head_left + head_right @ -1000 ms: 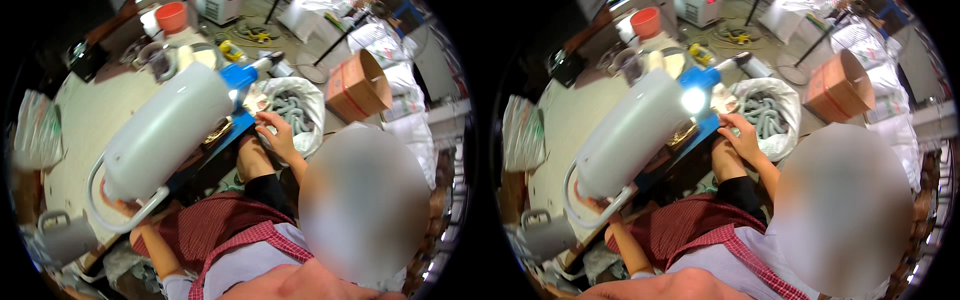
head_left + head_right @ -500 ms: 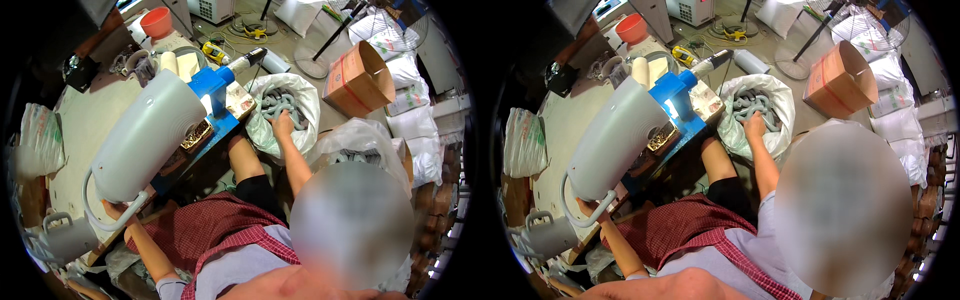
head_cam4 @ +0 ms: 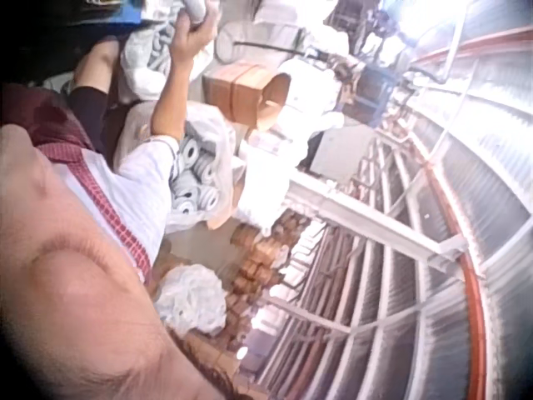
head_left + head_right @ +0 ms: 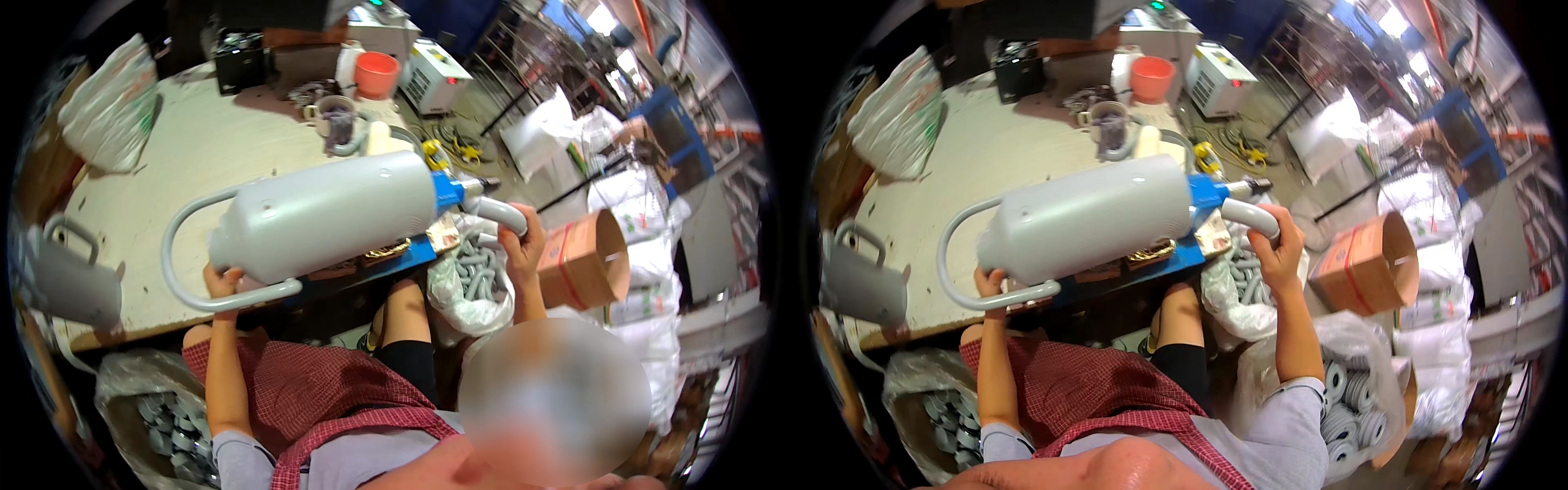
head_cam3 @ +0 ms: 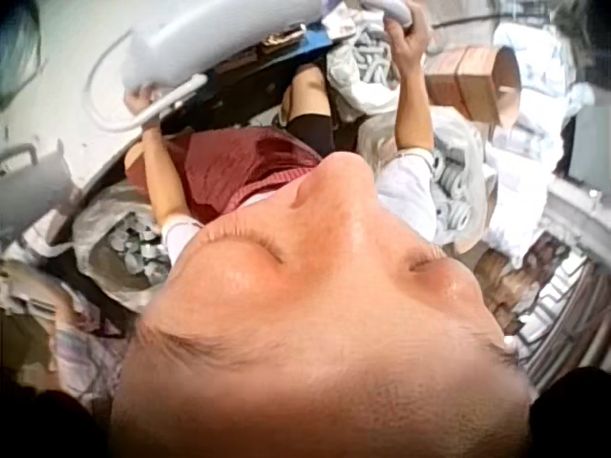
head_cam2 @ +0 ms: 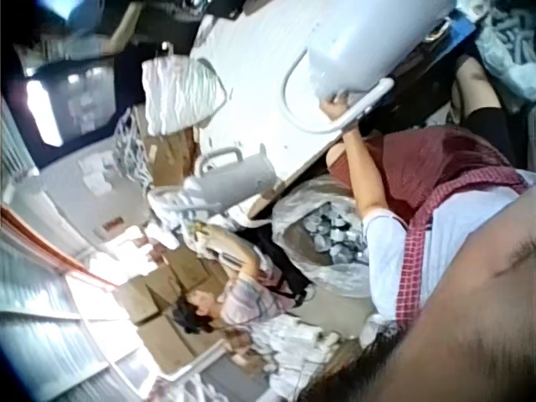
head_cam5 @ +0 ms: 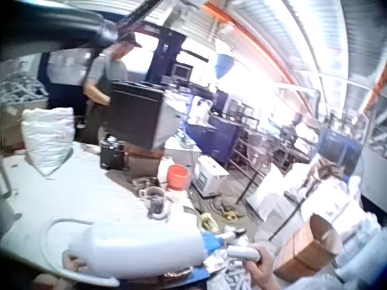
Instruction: The person assembles grey plastic kettles by inserting small metal components into the base using a blue manual press tool. They repeatedly pick up kettle bodies, position them on the press, and operate the lever to secure the parts before placing the finished units on the table.
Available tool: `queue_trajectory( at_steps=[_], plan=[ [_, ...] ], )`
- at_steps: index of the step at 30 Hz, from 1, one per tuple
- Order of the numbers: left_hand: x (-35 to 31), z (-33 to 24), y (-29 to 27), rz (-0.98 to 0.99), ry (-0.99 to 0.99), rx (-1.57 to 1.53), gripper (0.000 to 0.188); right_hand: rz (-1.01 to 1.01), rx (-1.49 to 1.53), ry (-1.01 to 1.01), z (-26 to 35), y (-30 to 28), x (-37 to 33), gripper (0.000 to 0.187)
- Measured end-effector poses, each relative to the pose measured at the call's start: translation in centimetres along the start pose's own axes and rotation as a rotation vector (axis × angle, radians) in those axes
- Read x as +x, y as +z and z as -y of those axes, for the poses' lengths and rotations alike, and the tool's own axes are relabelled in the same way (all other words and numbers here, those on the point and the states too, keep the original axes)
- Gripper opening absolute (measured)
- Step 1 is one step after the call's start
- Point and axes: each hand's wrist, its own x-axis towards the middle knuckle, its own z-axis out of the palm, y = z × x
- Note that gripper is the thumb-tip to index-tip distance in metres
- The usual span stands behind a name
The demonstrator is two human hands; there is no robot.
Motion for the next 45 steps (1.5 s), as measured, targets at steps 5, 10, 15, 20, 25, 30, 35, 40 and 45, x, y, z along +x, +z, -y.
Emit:
queue_trajectory(
  at_steps=[5,10,15,20,25,30,35,40,45],
  plan=[
    [0.4,-5.0,2.7,-0.036,0.068,0.026,0.059,0.345,-0.258,-0.351,8.2,6.7,6.3,0.048],
    [0.7,-5.4,2.3,0.019,0.3,0.216,0.058,0.765,-0.405,-0.62,15.8,17.8,9.9,0.038],
    [1.0,-5.6,2.4,-0.01,0.419,0.322,0.061,0.929,-0.497,-0.595,15.8,21.9,10.4,0.033],
    [1.2,-4.8,2.6,-0.046,0.379,0.342,0.064,0.943,-0.504,-0.553,14.9,22.1,10.6,0.033],
    [1.3,-4.3,3.0,-0.048,0.357,0.301,0.069,0.957,-0.475,-0.53,14.7,22.4,10.5,0.033],
    [1.3,-4.8,2.7,-0.086,0.388,0.323,0.068,0.987,-0.466,-0.521,14.5,22.5,10.5,0.032],
    [1.2,-4.8,2.4,-0.084,0.388,0.335,0.069,1.012,-0.423,-0.536,14.4,22.8,10.9,0.032],
    [1.2,-4.8,2.7,-0.086,0.391,0.314,0.071,1.032,-0.405,-0.538,13.9,22.8,11.3,0.032],
    [1.2,-4.9,2.4,-0.093,0.412,0.377,0.071,1.045,-0.392,-0.537,13.9,23.0,11.2,0.032]
  ],
)
